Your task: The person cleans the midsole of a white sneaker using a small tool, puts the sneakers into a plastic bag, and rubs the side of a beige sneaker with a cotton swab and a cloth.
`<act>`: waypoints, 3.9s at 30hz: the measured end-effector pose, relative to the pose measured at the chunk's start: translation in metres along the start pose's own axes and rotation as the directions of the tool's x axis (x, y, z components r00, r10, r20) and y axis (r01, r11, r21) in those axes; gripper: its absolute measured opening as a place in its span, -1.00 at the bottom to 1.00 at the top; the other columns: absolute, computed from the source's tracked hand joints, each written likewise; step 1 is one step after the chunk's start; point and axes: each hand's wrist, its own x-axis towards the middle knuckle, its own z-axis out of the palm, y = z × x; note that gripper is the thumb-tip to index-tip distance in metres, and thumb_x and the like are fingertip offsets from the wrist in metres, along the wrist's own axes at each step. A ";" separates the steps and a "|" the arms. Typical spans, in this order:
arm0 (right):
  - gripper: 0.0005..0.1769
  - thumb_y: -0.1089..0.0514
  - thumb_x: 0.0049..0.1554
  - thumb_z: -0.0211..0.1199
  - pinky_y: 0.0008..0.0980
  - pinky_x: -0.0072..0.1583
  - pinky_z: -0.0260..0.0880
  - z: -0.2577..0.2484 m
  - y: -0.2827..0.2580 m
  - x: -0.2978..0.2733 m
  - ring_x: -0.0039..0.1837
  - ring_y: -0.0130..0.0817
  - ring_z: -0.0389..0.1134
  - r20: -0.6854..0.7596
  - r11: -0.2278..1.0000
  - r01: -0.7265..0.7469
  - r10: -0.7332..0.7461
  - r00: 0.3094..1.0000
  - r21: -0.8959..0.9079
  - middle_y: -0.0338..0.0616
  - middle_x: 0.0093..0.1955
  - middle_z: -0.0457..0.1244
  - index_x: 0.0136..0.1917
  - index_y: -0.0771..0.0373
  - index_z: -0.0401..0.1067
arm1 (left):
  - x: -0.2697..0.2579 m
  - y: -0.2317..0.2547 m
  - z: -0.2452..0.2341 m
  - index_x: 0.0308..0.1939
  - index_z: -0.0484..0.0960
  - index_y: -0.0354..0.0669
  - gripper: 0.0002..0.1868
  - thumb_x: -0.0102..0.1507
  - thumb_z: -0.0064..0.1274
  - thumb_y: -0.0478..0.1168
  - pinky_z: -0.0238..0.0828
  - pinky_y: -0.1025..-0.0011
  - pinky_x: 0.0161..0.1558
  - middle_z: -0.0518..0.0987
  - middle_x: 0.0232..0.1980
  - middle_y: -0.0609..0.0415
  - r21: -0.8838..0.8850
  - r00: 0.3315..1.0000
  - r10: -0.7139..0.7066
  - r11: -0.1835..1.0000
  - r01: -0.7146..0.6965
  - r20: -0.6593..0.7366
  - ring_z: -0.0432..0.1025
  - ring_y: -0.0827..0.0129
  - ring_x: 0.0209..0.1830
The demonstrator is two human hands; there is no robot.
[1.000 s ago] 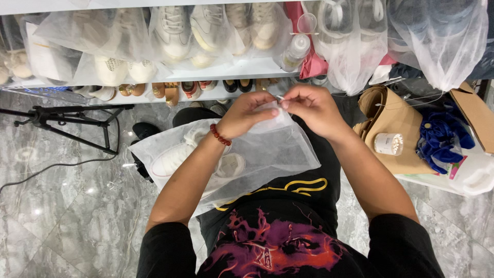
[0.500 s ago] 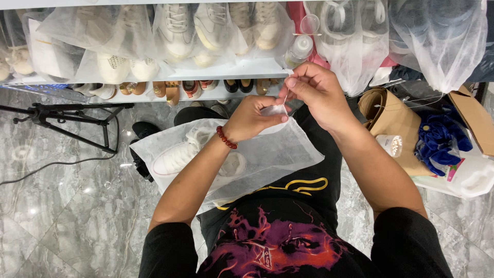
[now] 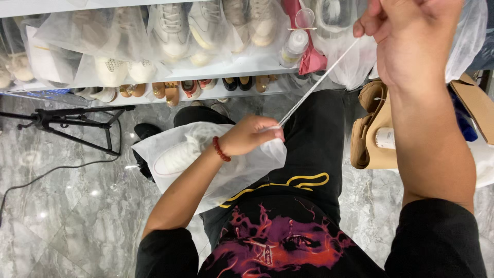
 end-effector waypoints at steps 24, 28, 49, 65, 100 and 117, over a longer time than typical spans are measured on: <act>0.05 0.09 -0.05 0.46 -0.03 0.57 0.00 0.004 0.019 -0.154 0.69 -0.03 -0.02 0.484 0.863 0.014 0.270 0.832 -0.506 0.11 0.65 0.03 0.60 0.33 0.07 | -0.008 0.077 0.055 -0.37 0.48 -0.20 -0.68 0.43 -0.05 -0.10 0.30 -0.01 -0.37 0.50 -0.49 -0.12 0.456 0.960 0.280 0.852 -0.258 0.020 0.48 -0.08 -0.42; 0.20 0.07 -0.24 0.69 -0.06 0.48 0.18 0.060 0.051 -0.170 0.58 -0.06 0.08 0.574 0.890 -0.375 0.454 0.682 -0.260 0.12 0.69 -0.09 0.55 0.28 0.15 | -0.011 0.081 0.067 -0.21 0.53 -0.21 -0.79 0.42 -0.05 -0.15 0.46 0.07 -0.13 0.58 -0.22 -0.06 0.439 0.839 0.523 0.795 -0.418 -0.149 0.53 0.01 -0.19; -0.58 0.06 0.25 0.22 -0.26 0.24 0.44 0.058 0.107 -0.244 0.29 -0.25 0.40 0.652 0.885 -0.320 0.465 0.599 -0.338 -0.06 0.25 0.33 0.31 0.30 0.37 | -0.026 0.115 0.067 -0.16 0.57 -0.17 -0.83 0.43 -0.01 -0.16 0.36 0.23 -0.04 0.55 -0.23 0.04 0.247 0.891 0.430 0.888 -0.389 -0.144 0.47 0.12 -0.16; -0.39 -0.16 0.44 -0.10 -0.04 0.27 0.40 0.031 0.050 -0.235 0.13 0.01 0.40 0.359 0.936 -0.283 0.196 0.912 0.208 0.13 -0.11 0.35 -0.19 0.31 0.46 | -0.021 0.098 0.079 0.15 0.44 -0.29 -0.41 0.20 0.24 0.01 0.47 0.28 0.08 0.52 0.06 -0.06 0.157 0.905 0.376 0.924 -0.349 -0.198 0.49 0.14 0.07; -0.74 0.09 0.26 0.19 -0.34 0.06 0.42 0.047 0.004 -0.156 0.06 -0.27 0.36 0.581 0.813 -0.263 0.562 0.589 -0.520 -0.10 0.07 0.33 -0.02 0.34 0.54 | -0.090 0.051 0.074 -0.12 0.49 -0.23 -0.74 0.14 0.17 -0.30 0.46 0.15 -0.21 0.58 -0.29 -0.05 0.437 0.951 0.201 0.896 -0.082 -0.234 0.54 0.00 -0.26; -0.09 -0.55 0.02 0.00 -0.27 -0.08 0.45 0.085 0.161 -0.215 -0.16 -0.26 0.44 0.409 -0.363 -0.907 0.810 -0.420 -0.212 0.04 -0.12 0.43 0.06 0.34 0.54 | -0.058 0.021 0.110 -0.31 0.57 -0.28 -0.82 0.10 0.07 -0.24 0.48 0.18 -0.34 0.56 -0.37 -0.09 0.592 0.796 0.599 0.675 -0.441 -0.091 0.52 0.12 -0.39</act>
